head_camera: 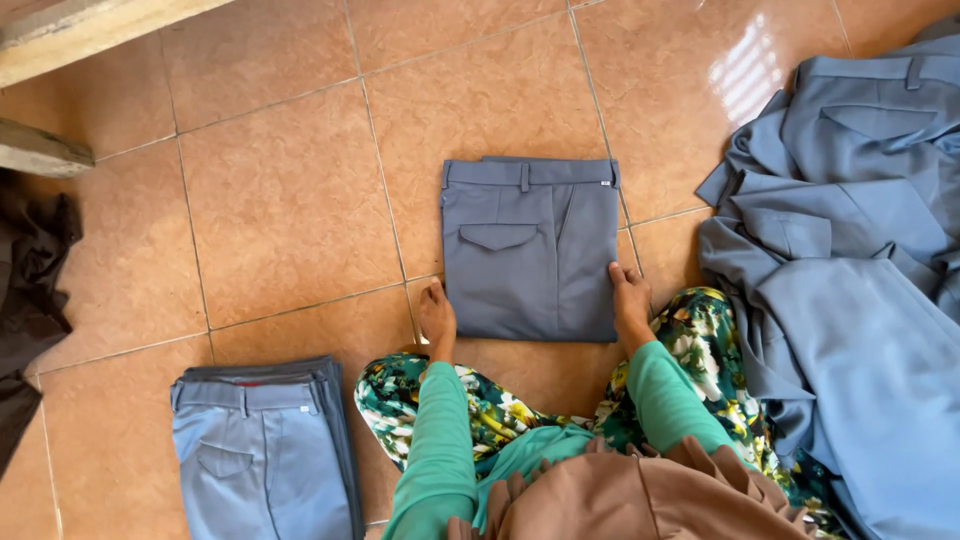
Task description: The person sits on the floor and folds several pairs of gray trousers by hand. They smooth the fabric, fold the legs together, and then fold the pants into neat rectangles, stacking them on the floor.
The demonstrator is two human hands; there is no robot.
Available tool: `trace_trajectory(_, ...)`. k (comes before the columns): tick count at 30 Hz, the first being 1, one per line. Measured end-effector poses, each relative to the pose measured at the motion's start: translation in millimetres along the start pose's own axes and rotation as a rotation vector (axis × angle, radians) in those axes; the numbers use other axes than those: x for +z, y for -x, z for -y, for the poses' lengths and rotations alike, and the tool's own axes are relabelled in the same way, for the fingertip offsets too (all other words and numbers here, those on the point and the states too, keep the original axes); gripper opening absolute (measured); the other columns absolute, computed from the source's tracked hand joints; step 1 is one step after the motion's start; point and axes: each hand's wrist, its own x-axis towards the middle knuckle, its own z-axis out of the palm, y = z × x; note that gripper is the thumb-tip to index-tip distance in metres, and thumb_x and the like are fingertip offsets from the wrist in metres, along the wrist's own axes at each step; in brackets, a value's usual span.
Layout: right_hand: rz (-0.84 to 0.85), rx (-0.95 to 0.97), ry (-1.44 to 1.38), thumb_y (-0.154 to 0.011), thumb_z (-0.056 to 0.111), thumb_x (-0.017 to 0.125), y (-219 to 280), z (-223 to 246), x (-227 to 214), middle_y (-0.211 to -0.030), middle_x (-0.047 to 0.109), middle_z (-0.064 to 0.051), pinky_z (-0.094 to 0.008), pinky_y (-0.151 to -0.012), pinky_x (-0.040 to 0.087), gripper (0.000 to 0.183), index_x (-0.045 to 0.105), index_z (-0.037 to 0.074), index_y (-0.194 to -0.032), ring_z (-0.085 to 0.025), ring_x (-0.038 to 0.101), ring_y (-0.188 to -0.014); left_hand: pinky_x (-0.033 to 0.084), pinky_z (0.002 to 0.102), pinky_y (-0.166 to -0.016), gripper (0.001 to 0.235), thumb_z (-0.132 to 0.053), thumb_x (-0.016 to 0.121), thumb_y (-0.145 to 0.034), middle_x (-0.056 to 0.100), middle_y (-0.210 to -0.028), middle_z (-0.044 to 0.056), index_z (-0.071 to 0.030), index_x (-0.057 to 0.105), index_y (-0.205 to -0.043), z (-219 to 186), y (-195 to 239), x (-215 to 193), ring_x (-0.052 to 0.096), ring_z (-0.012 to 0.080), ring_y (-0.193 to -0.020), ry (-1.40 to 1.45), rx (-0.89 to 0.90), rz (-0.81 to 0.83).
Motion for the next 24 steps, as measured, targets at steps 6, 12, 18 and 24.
trace_trajectory(6, 0.101, 0.120, -0.221, -0.100, 0.049, 0.065, 43, 151, 5, -0.138, 0.057, -0.033, -0.061, -0.109, 0.040, 0.062, 0.061, -0.002, -0.135, -0.048, 0.048, -0.136, 0.052, 0.045, -0.100, 0.077, -0.084, 0.054, -0.086, 0.072, -0.123, 0.010, -0.025, 0.065, -0.134, -34, -84, 32, 0.066, 0.0323, -0.120, -0.056, 0.017, 0.065)
trace_trajectory(12, 0.048, 0.031, -0.308, -0.089, 0.033, 0.082, -61, 94, 30, -0.085, 0.071, -0.008, -0.038, -0.067, 0.059, 0.022, 0.080, 0.016, -0.102, -0.022, 0.070, -0.079, 0.058, 0.029, -0.081, 0.034, -0.030, 0.082, -0.086, 0.077, -0.091, 0.003, -0.024, 0.076, -0.119, -65, -121, 54, 0.072, 0.0143, -0.089, 0.416, 0.213, 0.039)
trace_trajectory(18, 0.043, 0.029, -0.309, -0.086, 0.032, 0.087, -78, 69, 18, -0.069, 0.065, -0.005, -0.028, -0.048, 0.054, 0.019, 0.079, 0.017, -0.093, -0.015, 0.063, -0.057, 0.051, 0.046, -0.105, 0.037, -0.040, 0.054, -0.105, 0.069, -0.129, 0.015, -0.022, 0.067, -0.135, -75, -114, 49, 0.064, 0.0351, -0.121, 0.109, 0.251, 0.105)
trace_trajectory(24, 0.126, 0.100, -0.365, -0.093, 0.031, 0.079, -30, 100, -5, -0.072, 0.055, 0.002, -0.019, -0.050, 0.048, 0.021, 0.069, 0.012, -0.093, -0.011, 0.059, -0.058, 0.042, 0.055, -0.113, 0.064, -0.045, 0.059, -0.099, 0.055, -0.144, 0.028, -0.011, 0.043, -0.150, -82, -55, 17, 0.053, 0.0464, -0.132, -0.022, 0.185, 0.170)
